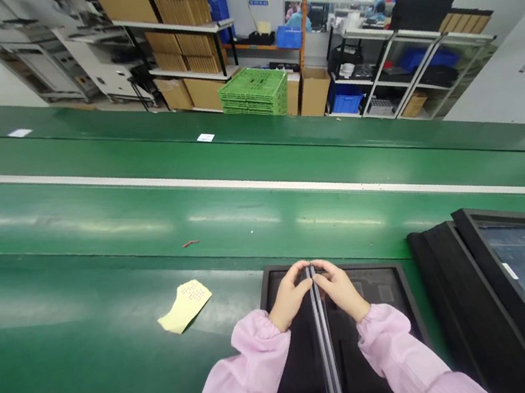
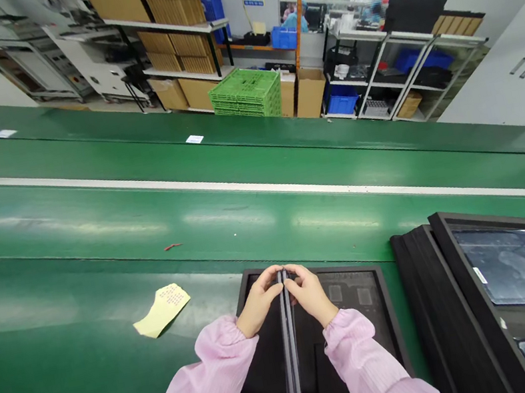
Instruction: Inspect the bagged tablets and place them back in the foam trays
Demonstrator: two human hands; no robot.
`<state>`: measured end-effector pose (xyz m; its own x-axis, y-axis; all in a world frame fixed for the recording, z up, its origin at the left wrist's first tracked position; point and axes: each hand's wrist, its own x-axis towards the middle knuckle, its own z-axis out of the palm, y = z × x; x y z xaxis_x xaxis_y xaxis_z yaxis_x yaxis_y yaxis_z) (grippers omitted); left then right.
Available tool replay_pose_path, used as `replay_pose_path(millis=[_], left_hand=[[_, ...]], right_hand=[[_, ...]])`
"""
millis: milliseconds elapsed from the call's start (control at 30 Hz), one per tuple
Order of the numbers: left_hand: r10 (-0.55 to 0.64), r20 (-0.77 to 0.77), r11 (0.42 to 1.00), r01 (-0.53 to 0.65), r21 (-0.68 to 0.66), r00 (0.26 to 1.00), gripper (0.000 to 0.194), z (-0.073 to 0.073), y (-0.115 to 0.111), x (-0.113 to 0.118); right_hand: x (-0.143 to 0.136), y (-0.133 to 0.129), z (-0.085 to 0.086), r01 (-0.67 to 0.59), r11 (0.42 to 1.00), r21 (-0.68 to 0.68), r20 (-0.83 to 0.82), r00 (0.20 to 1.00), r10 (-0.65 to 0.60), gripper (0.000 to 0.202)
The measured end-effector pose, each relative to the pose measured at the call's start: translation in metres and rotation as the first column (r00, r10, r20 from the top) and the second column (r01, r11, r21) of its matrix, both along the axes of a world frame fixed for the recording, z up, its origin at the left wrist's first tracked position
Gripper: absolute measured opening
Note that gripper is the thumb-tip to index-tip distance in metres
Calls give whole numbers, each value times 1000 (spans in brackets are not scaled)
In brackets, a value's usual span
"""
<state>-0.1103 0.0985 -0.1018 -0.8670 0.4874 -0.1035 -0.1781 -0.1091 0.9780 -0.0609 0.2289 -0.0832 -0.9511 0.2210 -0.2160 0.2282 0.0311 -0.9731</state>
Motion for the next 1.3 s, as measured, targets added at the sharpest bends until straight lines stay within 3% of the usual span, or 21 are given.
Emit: replay_pose_path(millis=[800,1000,1300], left_hand=[[-57,-5,998,57,4,998,32,7,-3,-3],[-168,23,985,166,55,986,51,7,-9,0],[-212,38,972,207,109,976,56,1,-13,0]], right_hand=[[0,-1,2,-29,1000,-8,-14,999,29,35],[8,7,3,-148,988,-52,-14,989,148,51],[11,7,0,-175,983,-50,-50,984,172,54]])
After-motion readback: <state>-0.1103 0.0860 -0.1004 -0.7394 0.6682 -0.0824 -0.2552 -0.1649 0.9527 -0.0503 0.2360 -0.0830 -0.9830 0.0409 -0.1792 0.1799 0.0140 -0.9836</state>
